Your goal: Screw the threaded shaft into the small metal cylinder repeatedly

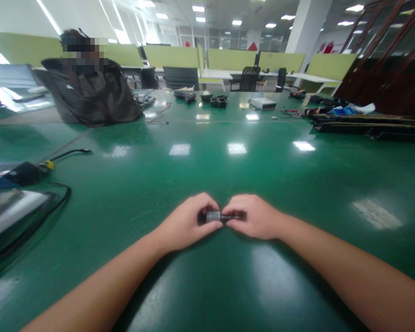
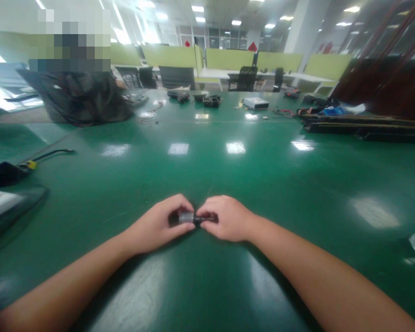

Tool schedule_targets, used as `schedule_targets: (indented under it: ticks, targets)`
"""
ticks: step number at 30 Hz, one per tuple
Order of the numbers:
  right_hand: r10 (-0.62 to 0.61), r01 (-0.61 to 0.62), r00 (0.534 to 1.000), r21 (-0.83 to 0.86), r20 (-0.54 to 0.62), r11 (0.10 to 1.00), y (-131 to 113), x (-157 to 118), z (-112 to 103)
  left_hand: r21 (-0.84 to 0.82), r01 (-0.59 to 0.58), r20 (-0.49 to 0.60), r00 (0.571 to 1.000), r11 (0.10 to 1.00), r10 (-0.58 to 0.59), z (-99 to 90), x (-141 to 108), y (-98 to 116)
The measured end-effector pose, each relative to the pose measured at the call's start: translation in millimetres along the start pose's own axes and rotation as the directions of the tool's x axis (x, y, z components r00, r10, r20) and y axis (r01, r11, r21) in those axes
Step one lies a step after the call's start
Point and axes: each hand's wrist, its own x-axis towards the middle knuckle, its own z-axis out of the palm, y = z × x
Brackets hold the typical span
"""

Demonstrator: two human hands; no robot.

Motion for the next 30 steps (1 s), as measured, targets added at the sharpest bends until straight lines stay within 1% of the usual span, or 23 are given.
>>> schedule_targets:
  ticks: [6, 19, 30]
  targets:
    - [-0.005, 0.005, 1.0, -0.016, 0.0, 1.0, 2.0, -0.1, 0.8, 0.026, 0.01, 0.006, 1.0, 1.0, -0.01, 1.5, 1.0, 0.5]
    - [0.021, -0.021, 1.0, 0.007, -0.004, 1.0, -0.1, -1.1, -1.8, 0.034, 0.007, 0.011, 1.0, 0.999, -0.007, -0.1, 1.3, 1.0]
    - [0.028, -0.028, 1.0, -0.02, -0.012, 0.999, 0.9, -0.1, -3.9, 0.041, 0.005, 0.015, 1.0, 0.999, -0.006, -0.1, 0.3, -0.4]
